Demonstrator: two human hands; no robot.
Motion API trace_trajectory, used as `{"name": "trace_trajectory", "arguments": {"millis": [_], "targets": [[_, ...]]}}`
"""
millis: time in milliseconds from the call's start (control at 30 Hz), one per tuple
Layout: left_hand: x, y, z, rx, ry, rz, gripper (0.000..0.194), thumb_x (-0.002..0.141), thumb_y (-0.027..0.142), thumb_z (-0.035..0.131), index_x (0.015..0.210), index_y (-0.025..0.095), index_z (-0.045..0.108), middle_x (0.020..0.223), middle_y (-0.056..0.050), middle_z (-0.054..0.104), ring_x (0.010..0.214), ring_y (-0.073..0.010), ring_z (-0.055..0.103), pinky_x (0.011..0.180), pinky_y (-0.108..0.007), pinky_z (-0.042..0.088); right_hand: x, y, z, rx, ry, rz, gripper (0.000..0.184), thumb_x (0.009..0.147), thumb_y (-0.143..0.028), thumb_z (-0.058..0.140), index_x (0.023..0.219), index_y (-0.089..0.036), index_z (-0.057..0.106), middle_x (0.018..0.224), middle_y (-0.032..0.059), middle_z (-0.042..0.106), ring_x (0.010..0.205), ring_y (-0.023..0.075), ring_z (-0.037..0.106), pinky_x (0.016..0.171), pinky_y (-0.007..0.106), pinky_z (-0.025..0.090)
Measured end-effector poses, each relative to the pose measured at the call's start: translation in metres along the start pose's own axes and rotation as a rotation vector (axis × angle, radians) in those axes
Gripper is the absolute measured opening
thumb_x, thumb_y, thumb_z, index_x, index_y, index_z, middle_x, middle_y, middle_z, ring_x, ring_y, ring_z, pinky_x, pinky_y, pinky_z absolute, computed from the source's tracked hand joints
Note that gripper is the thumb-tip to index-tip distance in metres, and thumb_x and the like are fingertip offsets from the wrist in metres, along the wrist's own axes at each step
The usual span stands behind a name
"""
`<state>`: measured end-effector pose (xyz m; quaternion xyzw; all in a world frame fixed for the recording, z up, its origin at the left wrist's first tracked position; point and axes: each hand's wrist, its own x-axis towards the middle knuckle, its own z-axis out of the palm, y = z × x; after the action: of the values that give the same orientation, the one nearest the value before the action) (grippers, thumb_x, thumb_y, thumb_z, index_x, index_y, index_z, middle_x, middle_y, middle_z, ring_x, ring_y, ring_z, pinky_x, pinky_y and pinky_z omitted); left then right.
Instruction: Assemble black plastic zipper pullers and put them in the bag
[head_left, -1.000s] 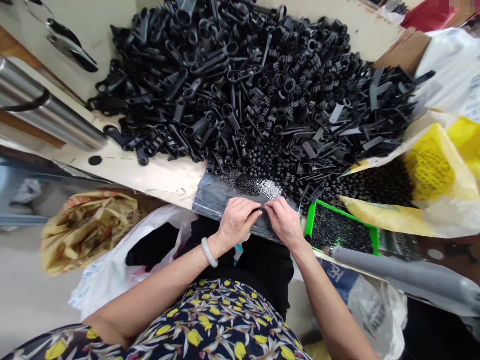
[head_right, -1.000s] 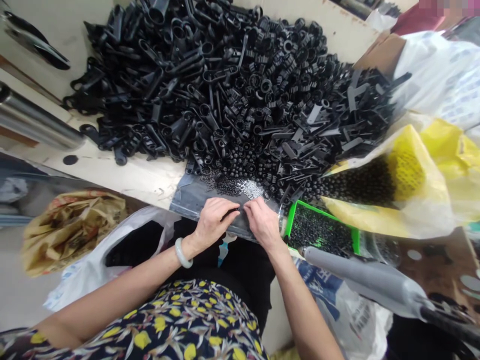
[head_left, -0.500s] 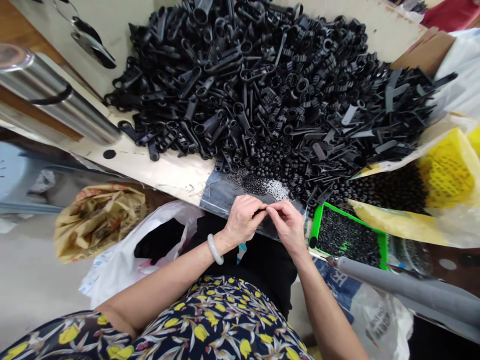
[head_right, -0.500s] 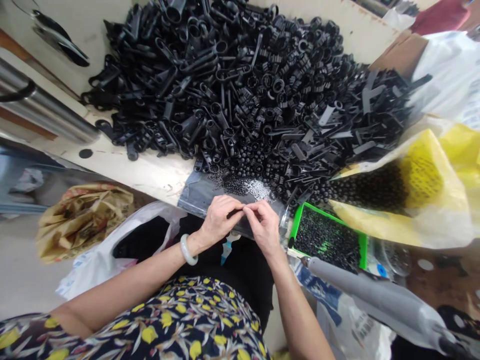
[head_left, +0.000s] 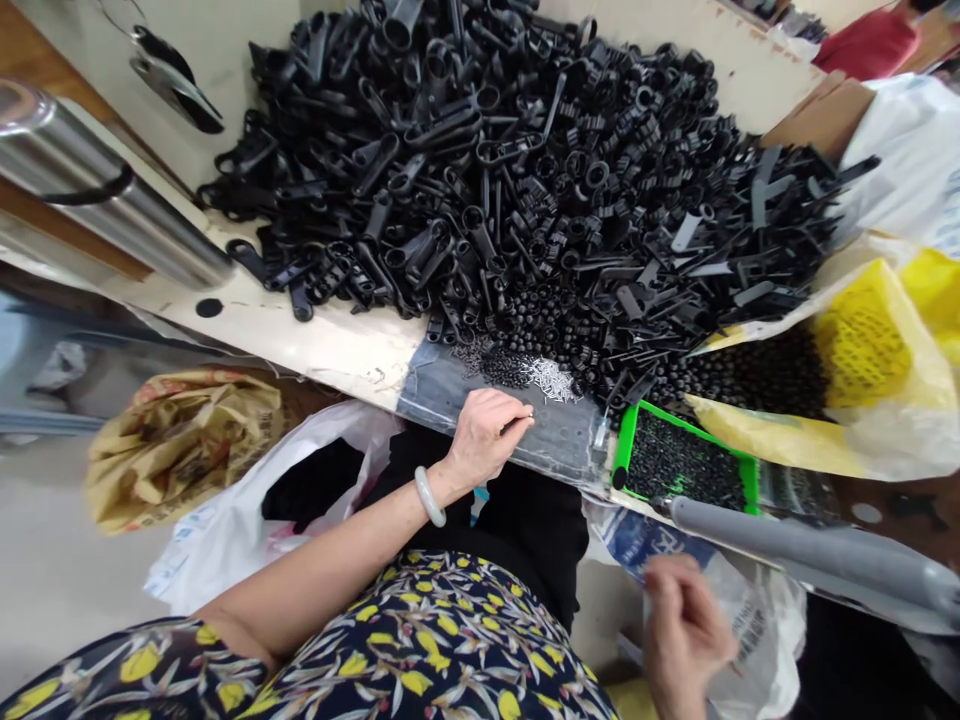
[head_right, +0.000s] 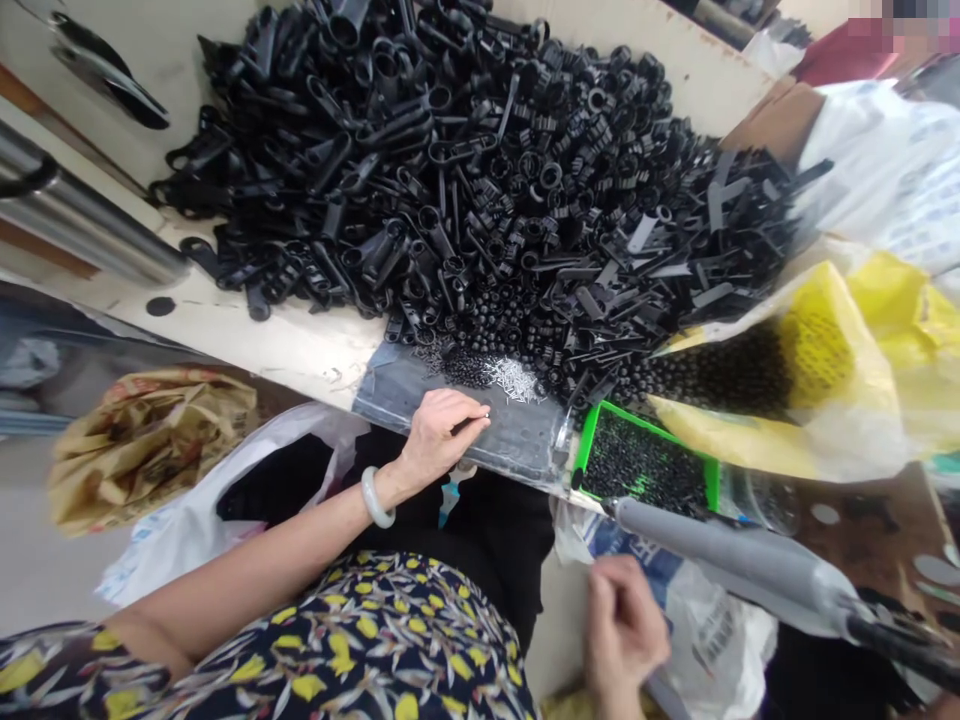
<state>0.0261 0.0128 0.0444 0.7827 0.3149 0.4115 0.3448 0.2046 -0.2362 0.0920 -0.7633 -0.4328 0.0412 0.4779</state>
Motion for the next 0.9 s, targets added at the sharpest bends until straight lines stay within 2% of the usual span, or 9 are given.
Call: {"name": "trace_trajectory", "arguments": {"millis": [67,133,167,200,300,433,633,733,900], "targets": [[-0.001,0.0,0.0,0.017,0.001,-0.003,0.006,0.097,0.024,0.07,0.093,0.022,0.073,0.092,-0.001,0.079,0.089,-0.0196,0.071,0.088,-0.039,0.047,0.013,0.008,-0.014,0.181,0.24,0.088,0.028,0.089,-0.045,0.078,0.102,-0.023,0.068,0.094,0.002,0.066,0.083,0.0186,0.064,0.077,0.032,0.053],[-0.001,0.0,0.0,0.032,-0.006,-0.01,0.008,0.098,0.026,0.069,0.093,0.022,0.073,0.091,-0.002,0.079,0.089,-0.0199,0.071,0.088,-0.039,0.047,0.042,0.007,-0.013,0.379,0.148,0.149,0.068,0.076,-0.059,0.085,0.13,-0.025,0.061,0.124,0.0075,0.065,0.107,0.0248,0.067,0.09,0.04,0.056],[-0.001,-0.001,0.0,0.035,-0.011,-0.01,0.008,0.099,0.027,0.069,0.094,0.022,0.073,0.091,-0.002,0.08,0.088,-0.02,0.071,0.088,-0.039,0.047,0.058,0.004,-0.009,0.424,0.107,0.136,0.077,0.074,-0.058,0.087,0.137,-0.026,0.056,0.129,0.0089,0.064,0.11,0.0264,0.067,0.091,0.044,0.056],[-0.002,-0.002,0.0,0.033,-0.014,-0.004,0.009,0.099,0.029,0.068,0.096,0.022,0.074,0.091,-0.002,0.08,0.088,-0.0202,0.072,0.088,-0.04,0.048,0.074,-0.001,-0.003,0.448,0.094,0.1,0.076,0.075,-0.053,0.087,0.138,-0.026,0.054,0.124,0.0086,0.066,0.101,0.0259,0.07,0.088,0.044,0.058],[-0.002,-0.005,0.0,0.015,-0.004,0.052,0.011,0.1,0.029,0.067,0.1,0.021,0.074,0.096,-0.004,0.081,0.091,-0.0207,0.074,0.09,-0.04,0.05,0.111,-0.024,0.024,0.479,0.048,0.039,0.038,0.087,-0.038,0.079,0.117,-0.022,0.062,0.086,-0.0003,0.068,0.063,0.0158,0.064,0.072,0.036,0.058],[-0.004,-0.01,0.0,0.015,0.016,0.104,0.013,0.102,0.026,0.063,0.101,0.02,0.074,0.098,-0.005,0.081,0.091,-0.0195,0.074,0.09,-0.039,0.051,0.13,-0.056,0.077,0.626,-0.082,-0.046,0.023,0.092,-0.043,0.072,0.098,-0.024,0.06,0.076,-0.0039,0.061,0.058,0.0134,0.059,0.066,0.033,0.06],[-0.005,-0.011,-0.001,0.031,-0.022,0.093,0.013,0.103,0.026,0.062,0.102,0.021,0.075,0.097,-0.004,0.081,0.091,-0.019,0.073,0.088,-0.038,0.05,0.137,-0.086,0.149,0.814,-0.061,-0.154,0.017,0.099,-0.038,0.061,0.094,-0.028,0.049,0.073,-0.0068,0.053,0.046,0.0093,0.045,0.046,0.023,0.048],[-0.005,-0.009,-0.001,0.035,-0.019,0.097,0.014,0.103,0.026,0.061,0.101,0.021,0.075,0.096,-0.003,0.081,0.09,-0.0186,0.073,0.089,-0.038,0.05,0.138,-0.089,0.163,0.894,-0.082,-0.15,0.014,0.099,-0.034,0.061,0.096,-0.027,0.049,0.075,-0.0061,0.054,0.047,0.0095,0.044,0.046,0.023,0.048],[-0.004,-0.007,-0.001,0.039,-0.004,0.102,0.013,0.102,0.024,0.062,0.098,0.02,0.074,0.095,-0.002,0.081,0.087,-0.018,0.072,0.088,-0.038,0.048,0.135,-0.083,0.166,0.907,-0.165,-0.14,0.016,0.099,-0.036,0.062,0.096,-0.028,0.048,0.076,-0.0057,0.055,0.048,0.0097,0.046,0.047,0.024,0.049]]}}
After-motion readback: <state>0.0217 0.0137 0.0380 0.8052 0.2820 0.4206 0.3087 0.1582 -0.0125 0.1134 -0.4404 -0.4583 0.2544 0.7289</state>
